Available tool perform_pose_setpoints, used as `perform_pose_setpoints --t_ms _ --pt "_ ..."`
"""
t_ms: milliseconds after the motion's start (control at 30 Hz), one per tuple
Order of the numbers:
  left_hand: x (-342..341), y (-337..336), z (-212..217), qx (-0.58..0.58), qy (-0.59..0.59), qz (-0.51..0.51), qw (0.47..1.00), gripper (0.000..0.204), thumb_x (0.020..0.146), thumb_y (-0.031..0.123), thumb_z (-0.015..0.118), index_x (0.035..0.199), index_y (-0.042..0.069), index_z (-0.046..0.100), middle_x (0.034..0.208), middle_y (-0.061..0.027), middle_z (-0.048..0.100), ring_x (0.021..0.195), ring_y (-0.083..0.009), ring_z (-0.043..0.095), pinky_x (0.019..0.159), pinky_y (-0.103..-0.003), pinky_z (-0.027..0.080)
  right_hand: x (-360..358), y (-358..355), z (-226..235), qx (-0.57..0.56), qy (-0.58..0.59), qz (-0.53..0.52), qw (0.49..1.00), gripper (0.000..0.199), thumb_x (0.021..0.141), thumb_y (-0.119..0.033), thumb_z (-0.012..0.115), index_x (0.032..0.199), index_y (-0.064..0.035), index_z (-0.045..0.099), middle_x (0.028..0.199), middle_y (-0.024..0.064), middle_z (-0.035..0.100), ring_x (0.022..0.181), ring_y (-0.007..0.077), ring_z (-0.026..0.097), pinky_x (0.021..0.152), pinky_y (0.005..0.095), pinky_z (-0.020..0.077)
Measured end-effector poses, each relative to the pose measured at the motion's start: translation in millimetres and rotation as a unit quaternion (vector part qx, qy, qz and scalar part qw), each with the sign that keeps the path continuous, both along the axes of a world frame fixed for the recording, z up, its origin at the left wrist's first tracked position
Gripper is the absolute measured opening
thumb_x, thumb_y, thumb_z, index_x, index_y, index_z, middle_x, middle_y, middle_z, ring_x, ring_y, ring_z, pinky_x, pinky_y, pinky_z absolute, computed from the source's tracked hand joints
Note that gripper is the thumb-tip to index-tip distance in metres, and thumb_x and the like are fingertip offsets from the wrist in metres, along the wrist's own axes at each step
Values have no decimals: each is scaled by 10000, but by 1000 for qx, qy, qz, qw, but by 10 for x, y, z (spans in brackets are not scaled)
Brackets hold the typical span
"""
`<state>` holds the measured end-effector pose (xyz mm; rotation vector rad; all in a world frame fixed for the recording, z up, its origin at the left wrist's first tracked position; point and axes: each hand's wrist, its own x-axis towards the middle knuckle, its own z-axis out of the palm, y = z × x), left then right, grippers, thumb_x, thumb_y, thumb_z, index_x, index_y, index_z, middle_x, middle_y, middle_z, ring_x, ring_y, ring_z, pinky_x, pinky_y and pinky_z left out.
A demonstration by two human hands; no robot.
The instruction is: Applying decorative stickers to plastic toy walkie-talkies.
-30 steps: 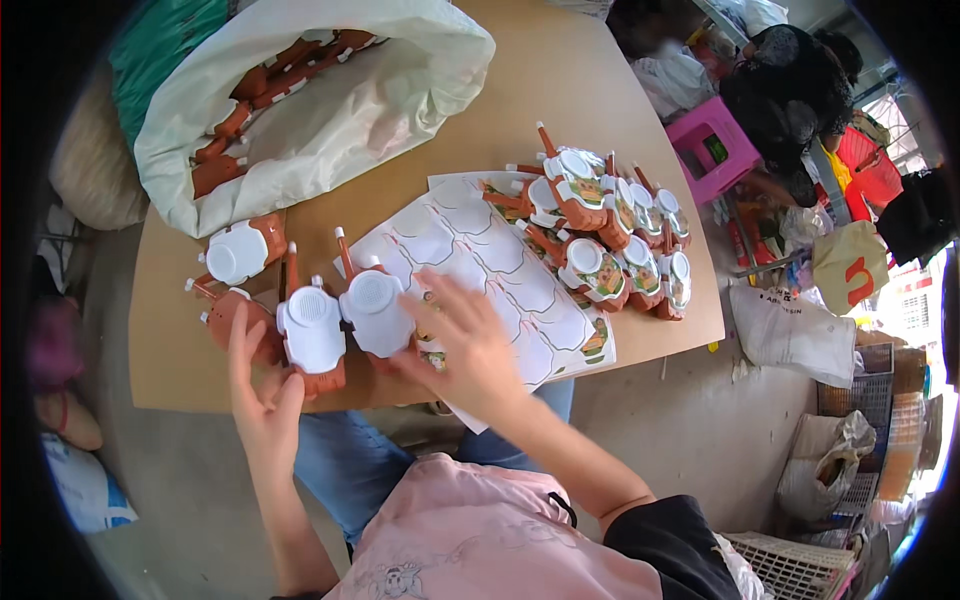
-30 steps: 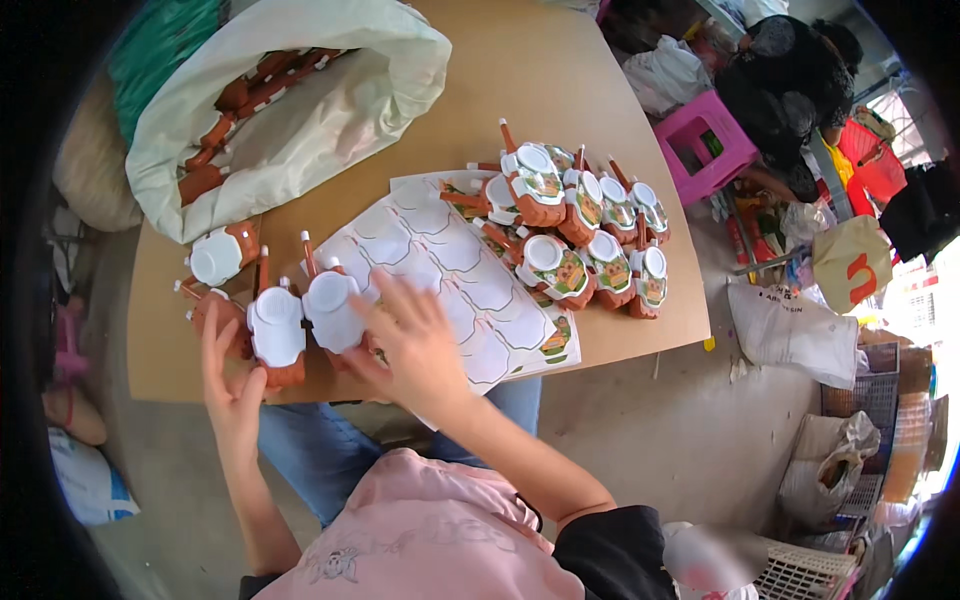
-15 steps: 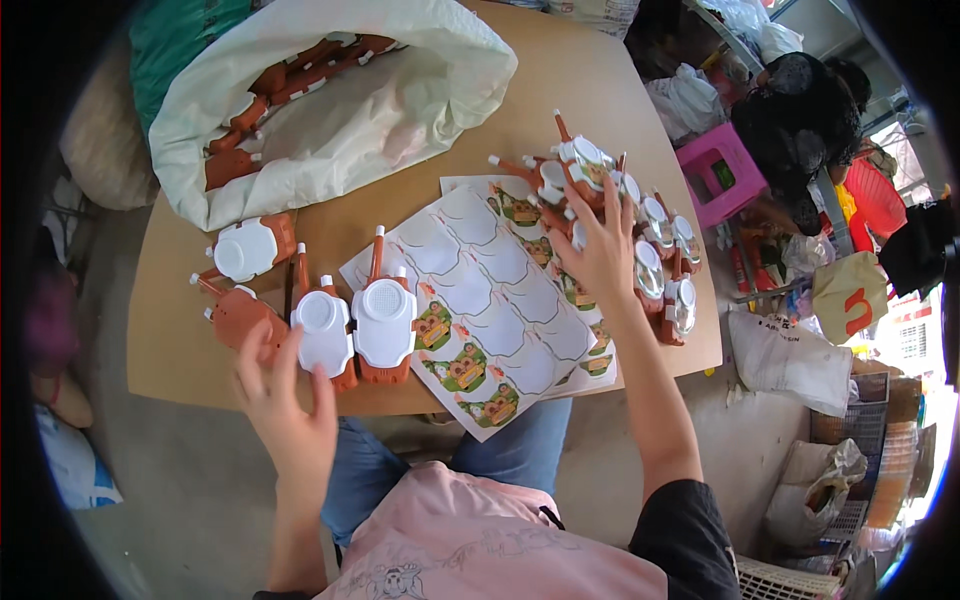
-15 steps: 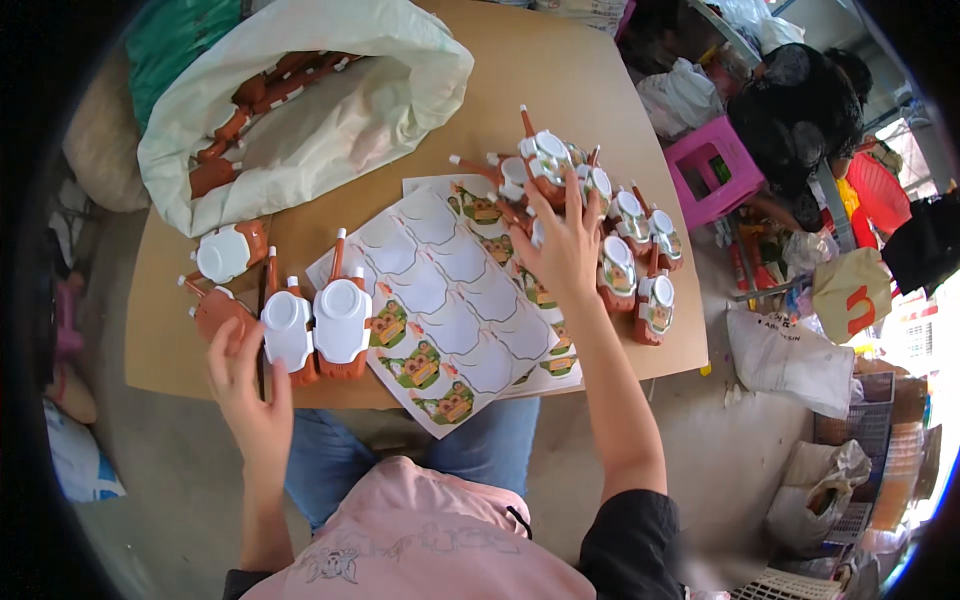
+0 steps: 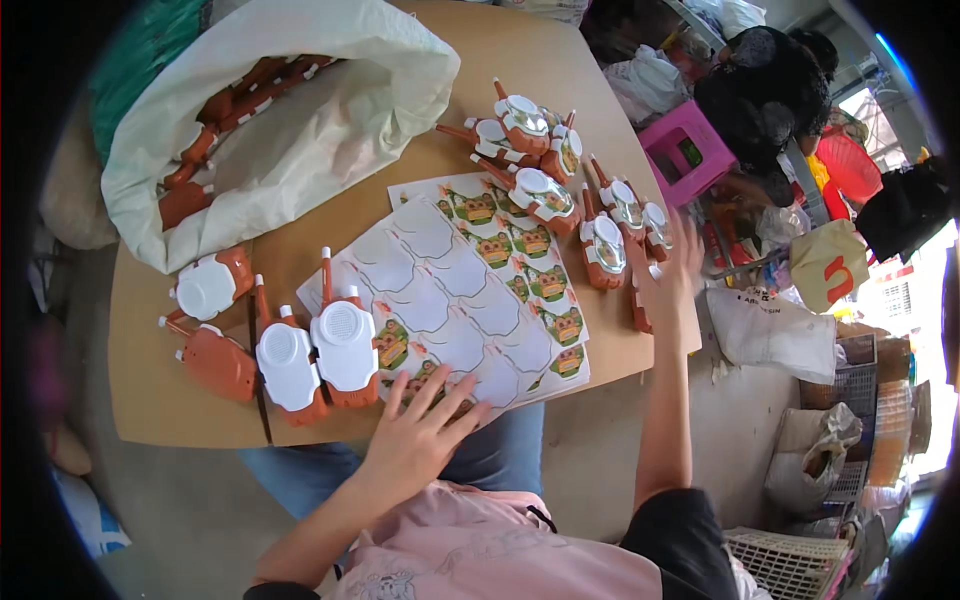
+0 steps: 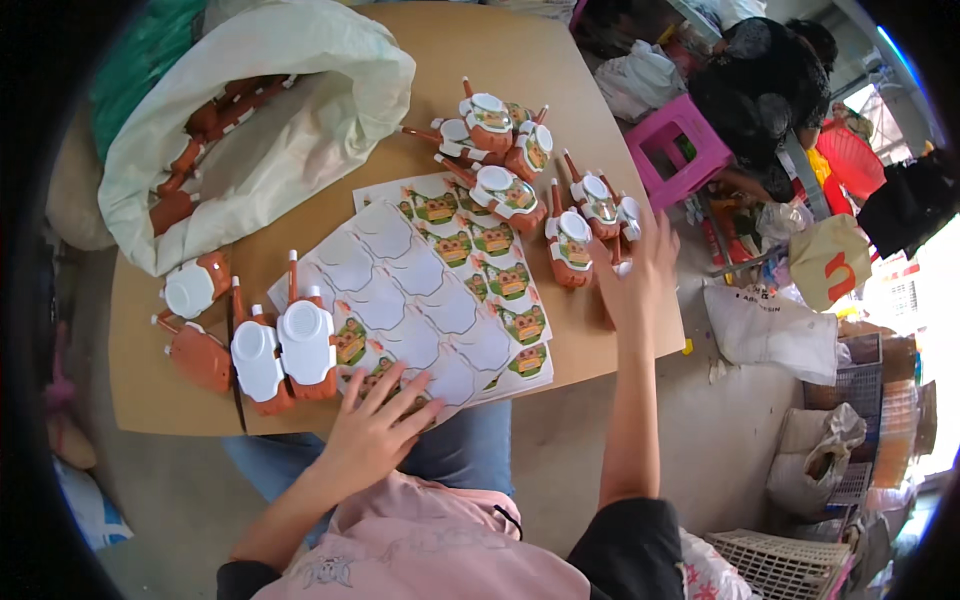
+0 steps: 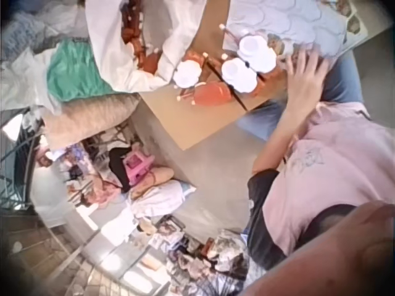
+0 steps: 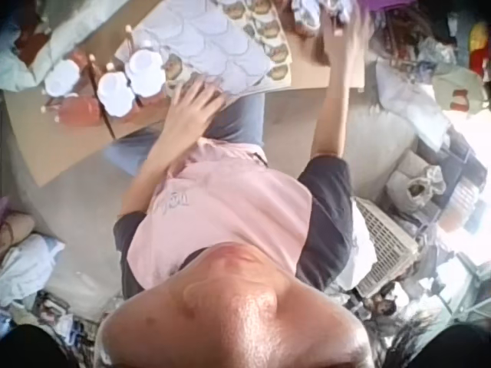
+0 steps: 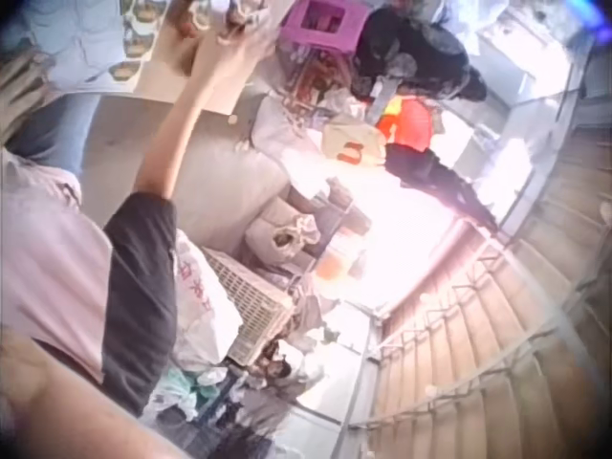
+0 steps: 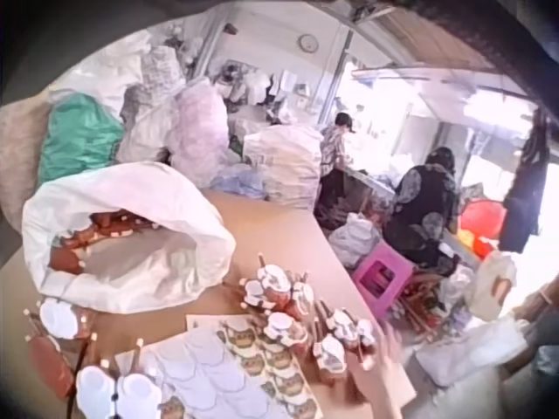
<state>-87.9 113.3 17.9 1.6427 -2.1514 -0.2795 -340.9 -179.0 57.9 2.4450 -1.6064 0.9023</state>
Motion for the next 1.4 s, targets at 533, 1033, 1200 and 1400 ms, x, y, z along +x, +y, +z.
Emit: perform_pose_setpoints --t_ms 533,1033,1200,1400 --pt "342 138 210 -14 101 -3 995 499 749 118 746 1229 89 615 1372 -120 518 1300 -338 486 1019 -487 449 492 -275 -531 -53 1 8 999 845 782 -555 735 1479 -221 394 1527 235 295 1406 436 278 1055 644 260" --pt "840 -167 241 -37 -75 114 990 505 732 342 787 1168 128 648 1428 -15 487 1381 -265 380 1088 -586 264 797 1356 -265 247 127 180 943 1146 613 -542 834 1491 -18 316 1572 211 260 1474 352 212 1162 587 136" --pt "803 -167 324 -122 -44 140 982 469 772 293 773 1190 124 642 1376 -63 532 1323 -272 461 1110 -577 239 756 1382 -267 273 100 223 930 937 740 -451 782 1479 -50 369 1573 201 264 1474 349 209 1172 494 203" --pt "712 -261 488 -157 -12 181 971 482 794 212 767 1230 91 603 1273 -79 591 1233 -289 528 1104 -518 283 767 1508 -380 245 12 239 940 599 844 -266 723 1358 -30 526 1453 193 461 1371 351 411 1104 446 359"
